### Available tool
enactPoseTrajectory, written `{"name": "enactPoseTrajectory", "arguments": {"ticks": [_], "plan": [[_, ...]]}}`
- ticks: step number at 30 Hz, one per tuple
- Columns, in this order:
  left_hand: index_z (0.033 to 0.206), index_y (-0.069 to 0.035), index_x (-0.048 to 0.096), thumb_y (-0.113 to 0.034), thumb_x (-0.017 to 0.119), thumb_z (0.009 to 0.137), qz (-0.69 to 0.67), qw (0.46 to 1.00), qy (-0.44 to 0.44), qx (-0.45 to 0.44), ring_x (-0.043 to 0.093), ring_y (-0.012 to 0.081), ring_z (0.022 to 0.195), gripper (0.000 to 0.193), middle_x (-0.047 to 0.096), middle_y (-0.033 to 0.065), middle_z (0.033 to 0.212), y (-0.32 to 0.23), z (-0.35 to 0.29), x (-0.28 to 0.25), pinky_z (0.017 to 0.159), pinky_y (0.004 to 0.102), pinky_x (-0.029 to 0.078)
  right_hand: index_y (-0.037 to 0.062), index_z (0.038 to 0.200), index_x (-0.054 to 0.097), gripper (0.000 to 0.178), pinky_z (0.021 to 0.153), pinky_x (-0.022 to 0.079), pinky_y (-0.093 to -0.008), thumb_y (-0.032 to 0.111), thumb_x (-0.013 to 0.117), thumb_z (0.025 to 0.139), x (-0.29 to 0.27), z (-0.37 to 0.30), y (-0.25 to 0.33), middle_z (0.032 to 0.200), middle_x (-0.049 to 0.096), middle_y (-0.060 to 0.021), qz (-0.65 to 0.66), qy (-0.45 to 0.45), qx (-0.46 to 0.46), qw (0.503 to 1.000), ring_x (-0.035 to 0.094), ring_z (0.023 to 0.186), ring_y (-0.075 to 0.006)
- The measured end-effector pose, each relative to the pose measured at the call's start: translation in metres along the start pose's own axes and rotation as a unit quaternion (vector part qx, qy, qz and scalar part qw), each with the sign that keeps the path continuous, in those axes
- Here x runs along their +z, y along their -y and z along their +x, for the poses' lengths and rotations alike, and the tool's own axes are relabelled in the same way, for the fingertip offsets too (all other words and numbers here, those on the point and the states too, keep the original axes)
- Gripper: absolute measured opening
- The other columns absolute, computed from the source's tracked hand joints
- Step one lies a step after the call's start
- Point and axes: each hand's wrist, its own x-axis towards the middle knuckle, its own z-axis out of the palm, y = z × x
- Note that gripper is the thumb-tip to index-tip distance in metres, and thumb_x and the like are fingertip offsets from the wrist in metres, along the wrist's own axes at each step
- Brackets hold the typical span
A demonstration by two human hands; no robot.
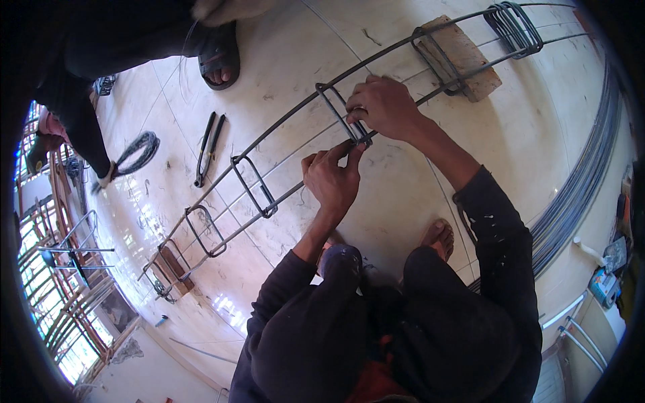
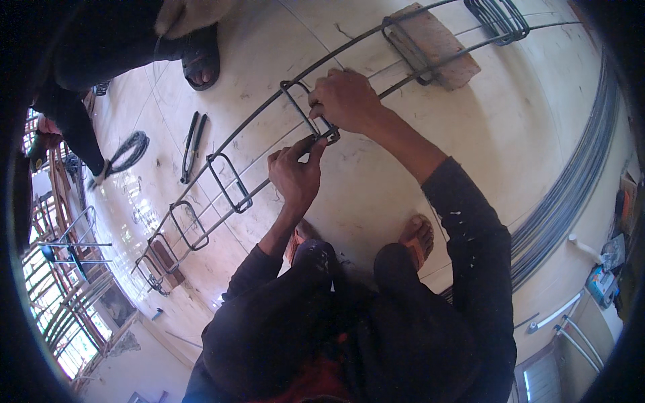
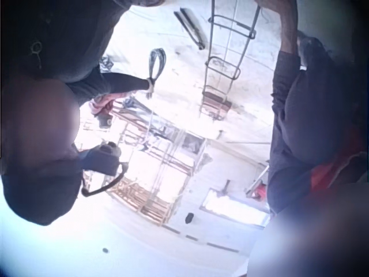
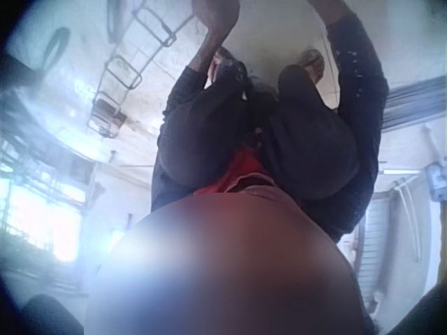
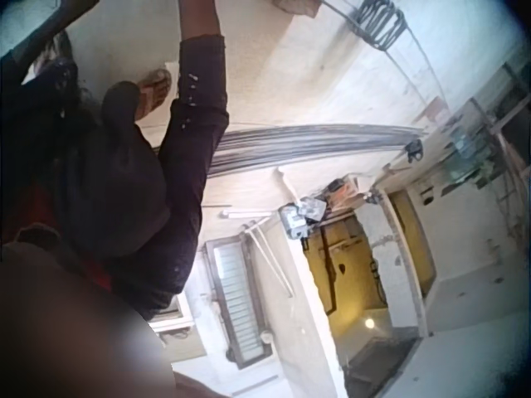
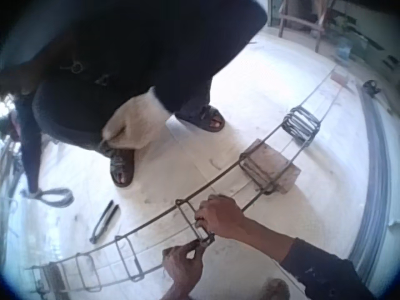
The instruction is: The person sits on the floor and assembles a metal ladder-like frame by wrapping and twisting wire ties around the joints using pliers. A coworker assists by holding the frame and tightening additional ties.
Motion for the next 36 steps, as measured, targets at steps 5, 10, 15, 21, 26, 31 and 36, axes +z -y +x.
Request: {"name": "enactPoseTrajectory", "arguments": {"ticks": [5,10,15,21,26,31,36], "plan": [[0.083,-0.011,0.075,-0.034,0.075,0.079,-0.006,0.999,-0.038,0.016,0.062,0.0199,0.064,0.024,0.07,0.0048,0.07,0.001,-0.002,0.001,0.079,0.0328,0.039,0.015,0.106,0.069,0.03,0.105,0.034,-0.0415,0.014,0.065,0.077,0.013,-0.043,0.007,0.112,0.061,-0.0024,-0.083,-0.176,-0.081,0.978,0.052,0.112,-0.02],[0.083,-0.011,0.075,-0.035,0.075,0.079,-0.008,0.999,-0.034,0.014,0.062,0.0195,0.062,0.024,0.07,0.0033,0.068,0.001,-0.001,0.002,0.081,0.0324,0.039,0.0146,0.113,0.066,0.038,0.109,0.031,-0.0435,0.007,0.061,0.076,0.025,-0.063,0.005,0.115,0.059,-0.0024,-0.071,-0.147,-0.102,0.981,0.05,0.115,-0.0207],[0.089,-0.011,0.076,-0.038,0.072,0.081,0.004,1.0,0.01,-0.019,0.063,0.0217,0.072,0.028,0.071,0.0047,0.074,-0.003,0.001,-0.001,0.085,0.0333,0.04,0.0141,0.11,0.067,0.035,0.109,0.029,-0.0473,0.007,0.06,0.076,0.02,-0.06,0.008,0.118,0.056,-0.0035,-0.072,-0.131,-0.089,0.985,0.048,0.119,-0.0221],[0.088,-0.011,0.076,-0.038,0.072,0.081,0.016,1.0,-0.015,0.003,0.063,0.0211,0.07,0.029,0.071,0.0047,0.072,0.0,-0.001,0.001,0.084,0.0336,0.039,0.0108,0.101,0.069,0.028,0.108,0.031,-0.0476,0.008,0.06,0.074,0.029,-0.065,0.009,0.116,0.056,-0.0083,-0.069,-0.157,-0.078,0.982,0.048,0.119,-0.0249],[0.086,-0.011,0.076,-0.037,0.073,0.081,0.004,1.0,-0.022,0.014,0.062,0.0197,0.066,0.027,0.07,0.0042,0.07,-0.001,-0.003,0.004,0.083,0.0335,0.038,0.0076,0.115,0.064,0.043,0.109,0.032,-0.0479,0.0,0.056,0.073,0.074,-0.117,-0.004,0.124,0.053,-0.0131,0.072,-0.196,-0.017,0.978,0.047,0.122,-0.0302],[0.086,-0.01,0.076,-0.036,0.072,0.081,0.008,0.999,-0.042,0.022,0.062,0.0194,0.066,0.026,0.07,0.0043,0.069,0.004,-0.003,0.005,0.082,0.0336,0.038,0.013,0.131,0.054,0.049,0.112,0.03,-0.0439,0.009,0.054,0.082,0.068,-0.083,-0.003,0.128,0.053,-0.0131,-0.039,-0.201,-0.038,0.978,0.048,0.124,-0.0272],[0.086,-0.01,0.076,-0.036,0.072,0.081,0.0,0.998,-0.047,0.033,0.061,0.0204,0.066,0.027,0.069,0.0057,0.068,0.0,-0.001,0.007,0.082,0.0339,0.038,0.0157,0.122,0.06,0.038,0.108,0.035,-0.042,0.013,0.055,0.085,0.073,-0.073,-0.023,0.116,0.062,-0.0084,-0.055,-0.143,-0.095,0.984,0.053,0.12,-0.0228]]}}
